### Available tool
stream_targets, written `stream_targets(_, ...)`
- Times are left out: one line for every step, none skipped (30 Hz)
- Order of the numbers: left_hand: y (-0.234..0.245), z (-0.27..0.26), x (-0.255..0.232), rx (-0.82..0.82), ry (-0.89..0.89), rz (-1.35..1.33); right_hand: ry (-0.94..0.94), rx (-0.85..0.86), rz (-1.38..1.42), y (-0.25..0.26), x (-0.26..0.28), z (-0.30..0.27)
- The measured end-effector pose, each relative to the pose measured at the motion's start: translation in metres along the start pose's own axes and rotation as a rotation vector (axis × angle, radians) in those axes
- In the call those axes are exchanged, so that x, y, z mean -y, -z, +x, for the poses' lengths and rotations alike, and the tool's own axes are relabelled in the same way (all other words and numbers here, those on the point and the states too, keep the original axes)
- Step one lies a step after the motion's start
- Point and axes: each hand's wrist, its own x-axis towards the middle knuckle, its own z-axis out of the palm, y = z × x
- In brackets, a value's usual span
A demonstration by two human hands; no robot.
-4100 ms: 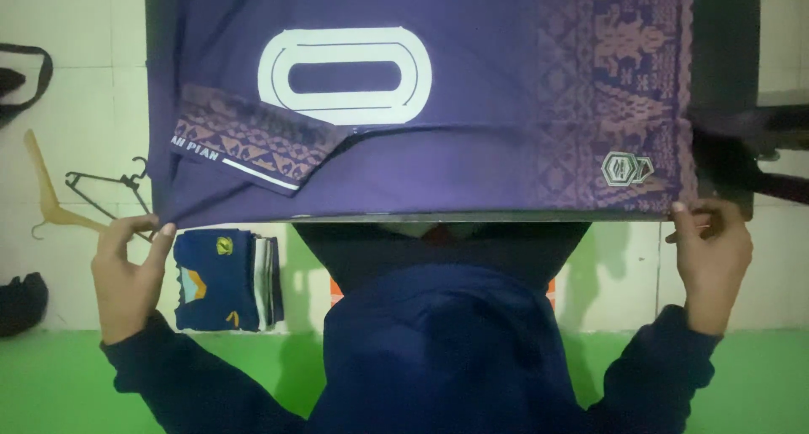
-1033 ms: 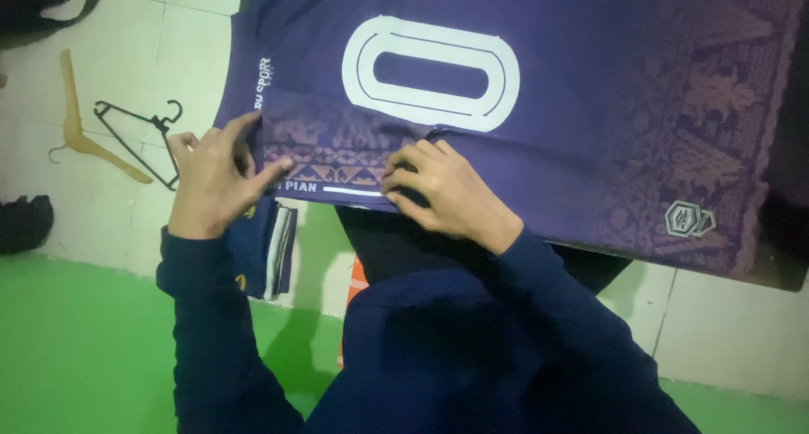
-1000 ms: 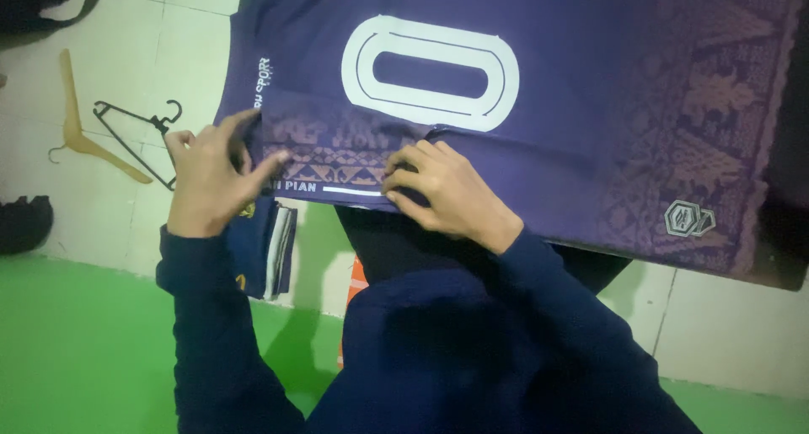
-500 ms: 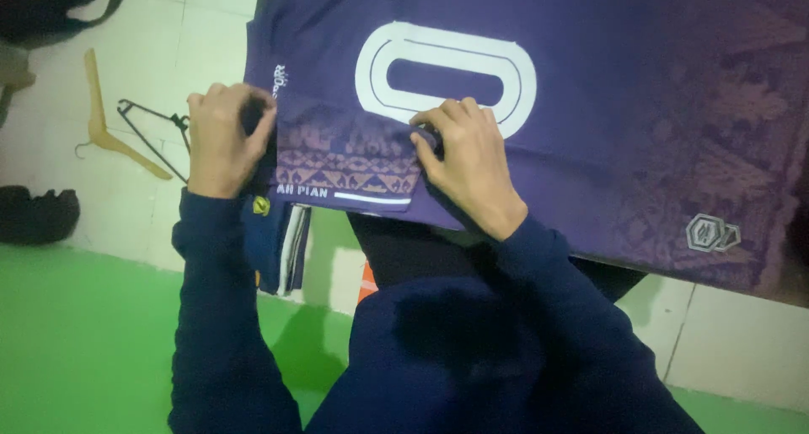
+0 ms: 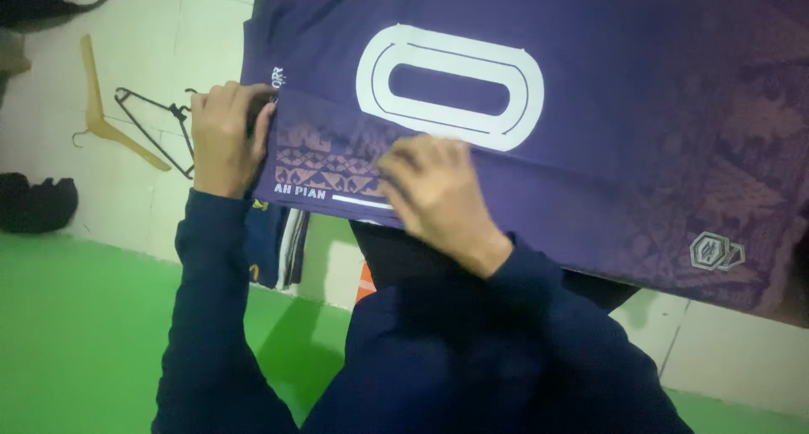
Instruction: Iron a purple jersey and then fold it neatly on a table.
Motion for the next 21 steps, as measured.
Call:
stream_targets(0.0,-0.001,-0.001,0.002,0.005,0.0,0.001,0.004,0.002,-0.007,0.006,-0.005)
stream_targets(-0.001,-0.003,-0.003,0.006,0.013,-0.018,0.049,0.071,0.059,-0.013,0.012,-0.01)
stream_targets(0.0,-0.002,-0.003,0.006,0.018,-0.032,0.099,0.133,0.114,-0.02,0.017,-0.014)
stream_targets(0.0,0.0,-0.004,0.005,0.019,-0.029,0.102,0.132,0.115,-0.023,0.017,-0.013)
stream_targets(0.001,0.0,-0.005,0.004,0.037,-0.057,0.113,0.176,0.11,-0.026,0.019,-0.012)
stream_targets(0.001,0.0,-0.005,0.003,0.054,-0.085,0.125,0.221,0.105,-0.03,0.02,-0.012)
stream_targets(0.001,0.0,-0.006,0.004,0.059,-0.084,0.128,0.224,0.108,-0.032,0.02,-0.012)
stream_targets(0.0,-0.001,-0.006,-0.002,0.076,-0.114,0.131,0.222,0.094,-0.033,0.021,-0.013)
stream_targets(-0.001,-0.001,-0.006,-0.01,0.093,-0.145,0.135,0.22,0.079,-0.035,0.021,-0.013)
stream_targets(-0.002,-0.002,-0.005,-0.01,0.098,-0.145,0.138,0.223,0.08,-0.038,0.022,-0.015)
stream_targets(-0.003,-0.002,-0.003,-0.012,0.106,-0.16,0.14,0.206,0.084,-0.041,0.022,-0.016)
stream_targets(-0.005,-0.001,-0.002,-0.014,0.115,-0.175,0.143,0.188,0.088,-0.043,0.021,-0.018)
stream_targets(-0.004,-0.001,-0.003,-0.014,0.116,-0.175,0.144,0.19,0.089,-0.043,0.022,-0.018)
stream_targets(-0.003,0.0,-0.004,-0.015,0.122,-0.184,0.151,0.176,0.091,-0.044,0.023,-0.018)
stream_targets(-0.002,0.0,-0.005,-0.013,0.128,-0.192,0.157,0.164,0.096,-0.044,0.024,-0.018)
stream_targets(-0.003,-0.001,-0.005,-0.011,0.131,-0.192,0.157,0.167,0.098,-0.045,0.025,-0.019)
stream_targets(-0.003,-0.001,-0.005,-0.012,0.138,-0.198,0.16,0.164,0.102,-0.046,0.025,-0.02)
stream_targets(-0.003,-0.001,-0.005,-0.014,0.144,-0.203,0.163,0.16,0.106,-0.046,0.025,-0.021)
stream_targets(-0.003,-0.002,-0.004,-0.014,0.146,-0.203,0.164,0.162,0.108,-0.046,0.025,-0.021)
stream_targets(-0.003,-0.002,-0.003,-0.018,0.135,-0.197,0.152,0.176,0.115,-0.046,0.025,-0.021)
stream_targets(-0.003,-0.004,-0.003,-0.021,0.125,-0.192,0.138,0.191,0.123,-0.046,0.026,-0.022)
